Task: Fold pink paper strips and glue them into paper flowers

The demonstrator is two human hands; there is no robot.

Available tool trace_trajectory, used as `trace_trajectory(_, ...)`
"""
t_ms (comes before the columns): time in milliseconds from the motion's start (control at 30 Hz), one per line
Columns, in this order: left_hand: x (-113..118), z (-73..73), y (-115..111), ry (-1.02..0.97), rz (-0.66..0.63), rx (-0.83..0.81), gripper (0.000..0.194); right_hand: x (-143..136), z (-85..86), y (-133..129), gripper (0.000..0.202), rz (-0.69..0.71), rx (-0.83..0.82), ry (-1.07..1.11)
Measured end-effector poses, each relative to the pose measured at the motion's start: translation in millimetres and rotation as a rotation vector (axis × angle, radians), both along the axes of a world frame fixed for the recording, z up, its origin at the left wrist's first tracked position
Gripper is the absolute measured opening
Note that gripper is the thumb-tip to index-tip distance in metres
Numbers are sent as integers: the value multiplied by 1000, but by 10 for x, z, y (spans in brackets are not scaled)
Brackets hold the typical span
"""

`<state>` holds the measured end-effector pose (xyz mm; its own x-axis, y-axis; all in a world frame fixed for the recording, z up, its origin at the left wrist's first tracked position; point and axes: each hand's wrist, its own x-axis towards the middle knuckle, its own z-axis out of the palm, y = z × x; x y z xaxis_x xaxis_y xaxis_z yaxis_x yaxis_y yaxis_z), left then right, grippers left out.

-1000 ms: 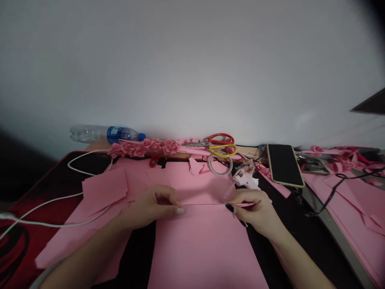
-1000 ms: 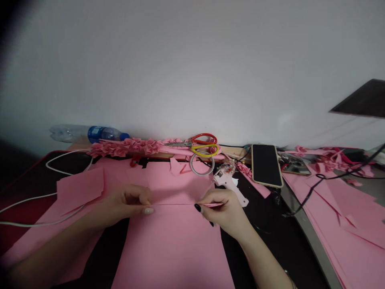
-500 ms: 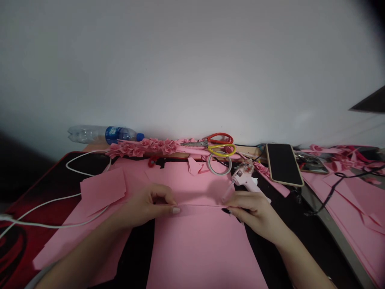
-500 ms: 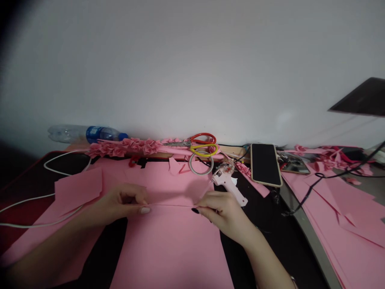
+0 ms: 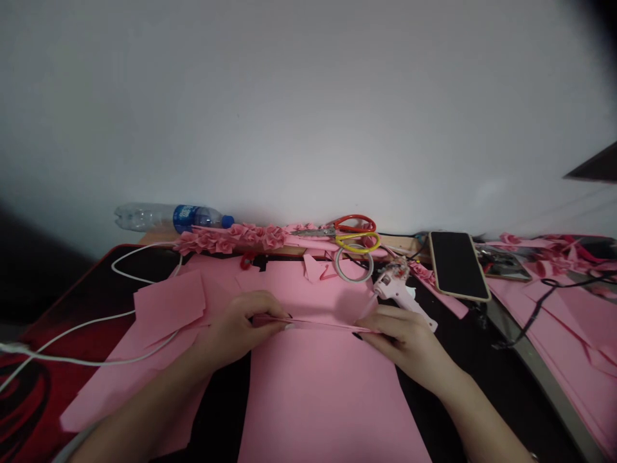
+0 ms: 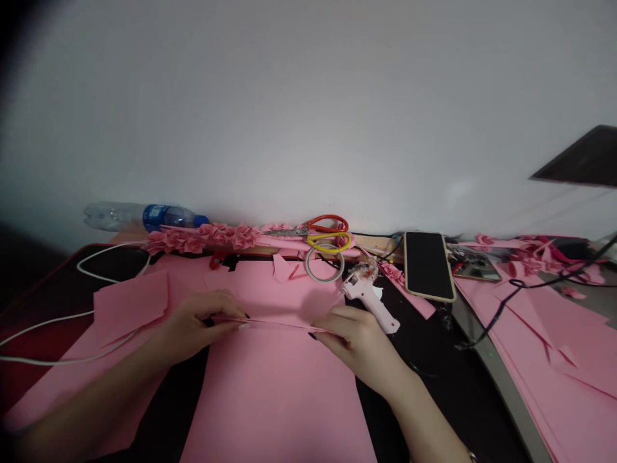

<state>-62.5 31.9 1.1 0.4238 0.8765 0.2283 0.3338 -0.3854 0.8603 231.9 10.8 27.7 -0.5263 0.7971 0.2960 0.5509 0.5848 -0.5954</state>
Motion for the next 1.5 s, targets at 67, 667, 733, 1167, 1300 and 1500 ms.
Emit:
trace_trajectory(67, 14, -4, -3, 20, -17, 62, 6, -33, -12, -11, 19, 14, 24, -32)
trace_trajectory(667, 25, -49, 40, -150, 192, -30, 6, -37, -38, 19, 15, -129, 240, 52)
trace_trajectory(733, 12, -35, 36, -128, 169, 14, 4, -19, -50, 29, 16, -135, 257, 44)
trace_trajectory(1167, 30, 17, -23, -106, 97, 351, 7, 15, -102, 69, 17, -164, 357, 22)
trace_trajectory(1300, 22, 20, -21, -76, 114, 322, 12, 14, -103, 76, 18, -167, 334, 11)
trace_trajectory(1500, 20, 25, 17, -29, 122, 219, 10, 28, -100, 72, 14, -189, 319, 39)
